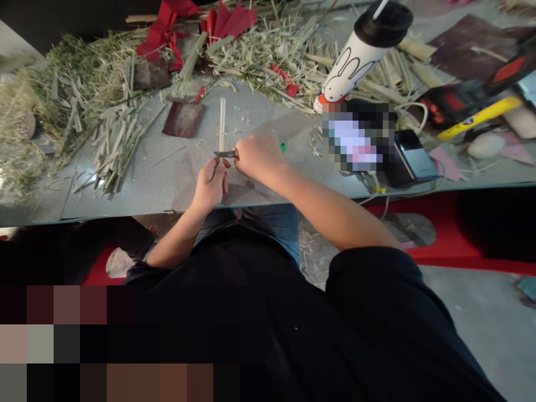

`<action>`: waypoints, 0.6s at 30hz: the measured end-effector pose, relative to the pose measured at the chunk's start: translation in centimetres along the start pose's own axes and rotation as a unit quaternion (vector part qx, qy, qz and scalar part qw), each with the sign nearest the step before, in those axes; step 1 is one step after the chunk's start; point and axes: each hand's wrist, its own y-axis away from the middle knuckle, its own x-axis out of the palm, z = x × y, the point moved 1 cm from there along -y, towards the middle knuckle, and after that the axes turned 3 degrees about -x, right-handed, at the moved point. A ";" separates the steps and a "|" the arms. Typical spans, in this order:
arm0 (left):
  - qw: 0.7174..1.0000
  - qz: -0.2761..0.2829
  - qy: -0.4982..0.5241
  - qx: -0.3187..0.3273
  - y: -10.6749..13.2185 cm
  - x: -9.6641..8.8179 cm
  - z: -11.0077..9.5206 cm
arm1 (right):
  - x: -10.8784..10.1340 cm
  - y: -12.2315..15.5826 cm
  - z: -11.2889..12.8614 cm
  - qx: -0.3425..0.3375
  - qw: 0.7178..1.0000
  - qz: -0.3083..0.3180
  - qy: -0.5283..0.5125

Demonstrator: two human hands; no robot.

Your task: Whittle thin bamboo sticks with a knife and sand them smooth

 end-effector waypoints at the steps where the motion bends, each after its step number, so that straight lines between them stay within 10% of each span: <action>1: 1.000 -0.002 -0.006 0.010 -0.1 0.0 0.4 | 0.1 0.3 0.4 0.000 1.000 0.010 0.009; 18: 0.996 0.013 -0.053 -0.066 0.7 0.4 -0.7 | 1.8 -2.8 -1.2 0.003 1.000 -0.001 0.031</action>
